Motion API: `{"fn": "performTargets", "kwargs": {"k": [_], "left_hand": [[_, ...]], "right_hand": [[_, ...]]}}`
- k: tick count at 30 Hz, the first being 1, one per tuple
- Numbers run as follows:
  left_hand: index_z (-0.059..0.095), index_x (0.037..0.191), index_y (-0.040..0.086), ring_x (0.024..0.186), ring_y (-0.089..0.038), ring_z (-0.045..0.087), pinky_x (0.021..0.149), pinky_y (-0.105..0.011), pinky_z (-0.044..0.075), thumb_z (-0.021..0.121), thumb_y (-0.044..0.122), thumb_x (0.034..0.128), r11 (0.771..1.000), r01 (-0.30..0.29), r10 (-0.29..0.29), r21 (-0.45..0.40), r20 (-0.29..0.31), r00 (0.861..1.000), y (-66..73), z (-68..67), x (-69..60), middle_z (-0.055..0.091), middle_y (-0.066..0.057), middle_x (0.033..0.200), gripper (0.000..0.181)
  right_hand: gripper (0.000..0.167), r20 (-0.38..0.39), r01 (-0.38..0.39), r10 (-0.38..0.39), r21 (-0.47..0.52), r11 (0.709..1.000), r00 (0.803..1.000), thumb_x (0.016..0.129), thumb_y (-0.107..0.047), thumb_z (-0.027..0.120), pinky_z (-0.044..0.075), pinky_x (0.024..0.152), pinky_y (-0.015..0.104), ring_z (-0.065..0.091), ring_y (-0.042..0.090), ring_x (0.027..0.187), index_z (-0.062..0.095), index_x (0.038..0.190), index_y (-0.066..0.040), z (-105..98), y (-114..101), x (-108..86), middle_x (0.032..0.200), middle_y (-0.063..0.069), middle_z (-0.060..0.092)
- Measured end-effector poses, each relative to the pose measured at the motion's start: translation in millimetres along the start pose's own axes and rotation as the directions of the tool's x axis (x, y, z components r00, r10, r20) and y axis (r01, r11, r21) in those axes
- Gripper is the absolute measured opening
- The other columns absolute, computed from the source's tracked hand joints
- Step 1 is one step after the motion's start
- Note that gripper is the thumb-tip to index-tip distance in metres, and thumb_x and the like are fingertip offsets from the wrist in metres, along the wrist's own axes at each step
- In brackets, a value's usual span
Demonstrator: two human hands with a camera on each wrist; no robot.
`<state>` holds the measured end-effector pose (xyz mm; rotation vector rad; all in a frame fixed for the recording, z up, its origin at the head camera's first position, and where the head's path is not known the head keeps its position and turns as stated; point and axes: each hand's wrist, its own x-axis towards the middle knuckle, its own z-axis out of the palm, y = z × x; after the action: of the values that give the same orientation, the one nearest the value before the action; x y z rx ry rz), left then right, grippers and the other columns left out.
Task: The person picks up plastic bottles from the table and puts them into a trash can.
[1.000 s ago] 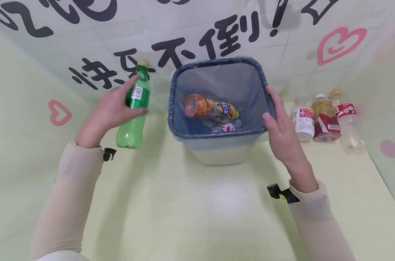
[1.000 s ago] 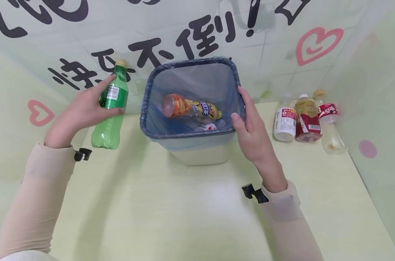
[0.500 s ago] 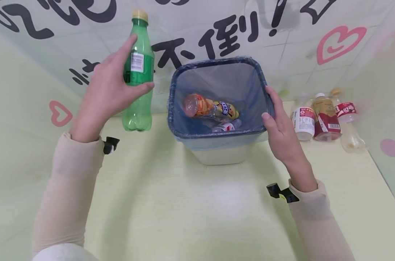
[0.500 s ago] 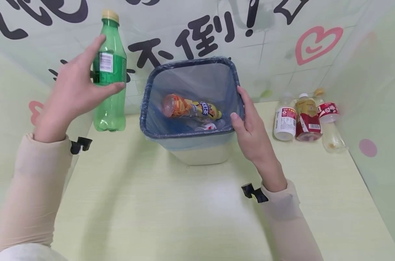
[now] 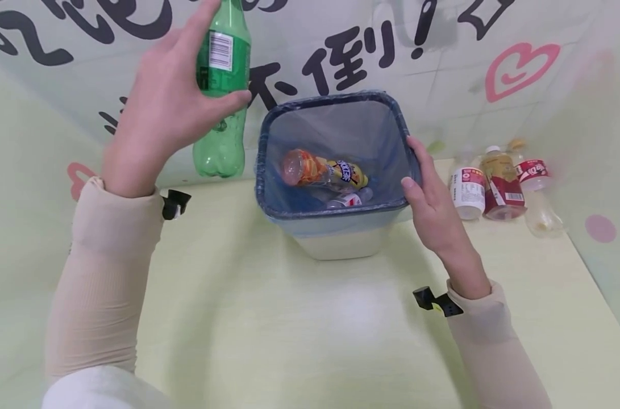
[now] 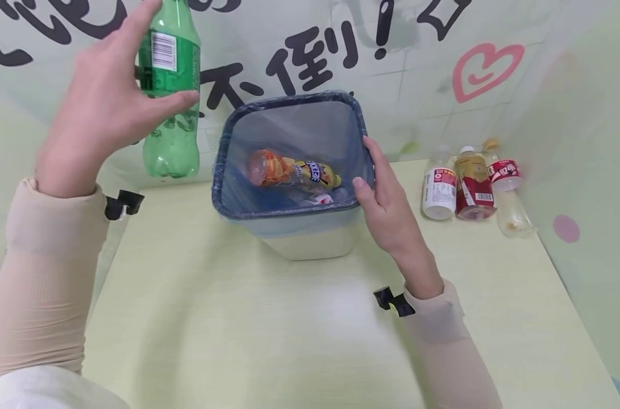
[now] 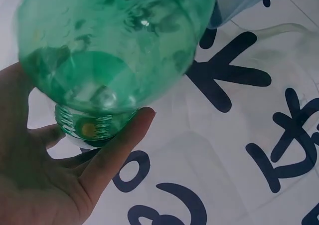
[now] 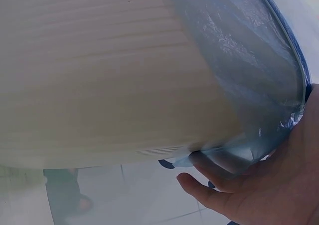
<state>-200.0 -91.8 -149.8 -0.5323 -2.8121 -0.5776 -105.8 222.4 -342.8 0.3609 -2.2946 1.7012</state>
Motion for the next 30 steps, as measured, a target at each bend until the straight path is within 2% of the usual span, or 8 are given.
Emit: {"fn": "performTargets", "kwargs": {"k": [8,12,15,18,22,30], "left_hand": [[0.018,0.156,0.039,0.119,-0.024,0.055,0.093,-0.047,0.053,0.071,0.037,0.0889,0.999,-0.011,0.009,-0.045,-0.035,0.999,10.6,6.5,8.7,0.048,-0.008,0.141,0.086],[0.018,0.156,0.034,0.124,-0.019,0.052,0.099,-0.04,0.05,0.073,0.035,0.0877,0.994,-0.051,0.046,-0.095,-0.053,0.998,18.4,14.9,16.5,0.046,-0.004,0.145,0.088],[0.016,0.156,0.031,0.125,-0.017,0.053,0.101,-0.034,0.048,0.075,0.036,0.0866,0.99,-0.055,0.047,-0.133,-0.061,0.997,22.5,23.3,23.3,0.045,-0.002,0.147,0.091],[0.02,0.156,0.029,0.124,-0.015,0.054,0.098,-0.031,0.05,0.074,0.037,0.0874,0.984,-0.049,0.037,-0.169,-0.078,0.996,23.8,30.3,29.5,0.046,-0.001,0.146,0.088],[0.03,0.154,0.026,0.123,-0.012,0.053,0.094,-0.028,0.051,0.072,0.034,0.0895,0.974,-0.084,0.062,-0.209,-0.11,0.992,22.5,36.9,36.2,0.049,0.001,0.143,0.078],[0.032,0.154,0.03,0.123,-0.011,0.055,0.095,-0.027,0.051,0.071,0.032,0.0907,0.951,-0.091,0.054,-0.295,-0.131,0.99,20.5,47.8,44.3,0.052,0.0,0.144,0.075]], "right_hand": [[0.056,-0.005,-0.008,0.008,-0.01,1.0,1.0,0.105,-0.03,0.042,0.019,0.12,0.04,0.025,0.015,0.146,0.023,0.158,-0.026,-2,3,0.9,0.162,-0.006,0.024],[0.057,-0.007,-0.011,0.011,-0.012,1.0,1.0,0.105,-0.031,0.042,0.018,0.12,0.04,0.024,0.015,0.146,0.023,0.158,-0.025,-1,3,0.5,0.162,-0.006,0.023],[0.057,-0.006,-0.019,0.019,-0.011,1.0,1.0,0.105,-0.028,0.042,0.018,0.12,0.04,0.024,0.014,0.147,0.023,0.159,-0.025,0,3,-0.1,0.162,-0.006,0.023],[0.058,0.002,-0.022,0.022,-0.02,1.0,1.0,0.105,-0.025,0.043,0.019,0.12,0.04,0.023,0.014,0.147,0.022,0.159,-0.025,2,4,0.2,0.162,-0.006,0.023],[0.058,0.008,-0.011,0.011,-0.019,1.0,1.0,0.105,-0.022,0.042,0.019,0.12,0.039,0.023,0.013,0.147,0.022,0.159,-0.024,3,5,0.8,0.162,-0.006,0.023],[0.059,-0.005,0.008,-0.008,-0.02,1.0,1.0,0.103,-0.019,0.042,0.02,0.119,0.036,0.025,0.012,0.146,0.022,0.159,-0.023,2,2,1.0,0.162,-0.006,0.024]]}}
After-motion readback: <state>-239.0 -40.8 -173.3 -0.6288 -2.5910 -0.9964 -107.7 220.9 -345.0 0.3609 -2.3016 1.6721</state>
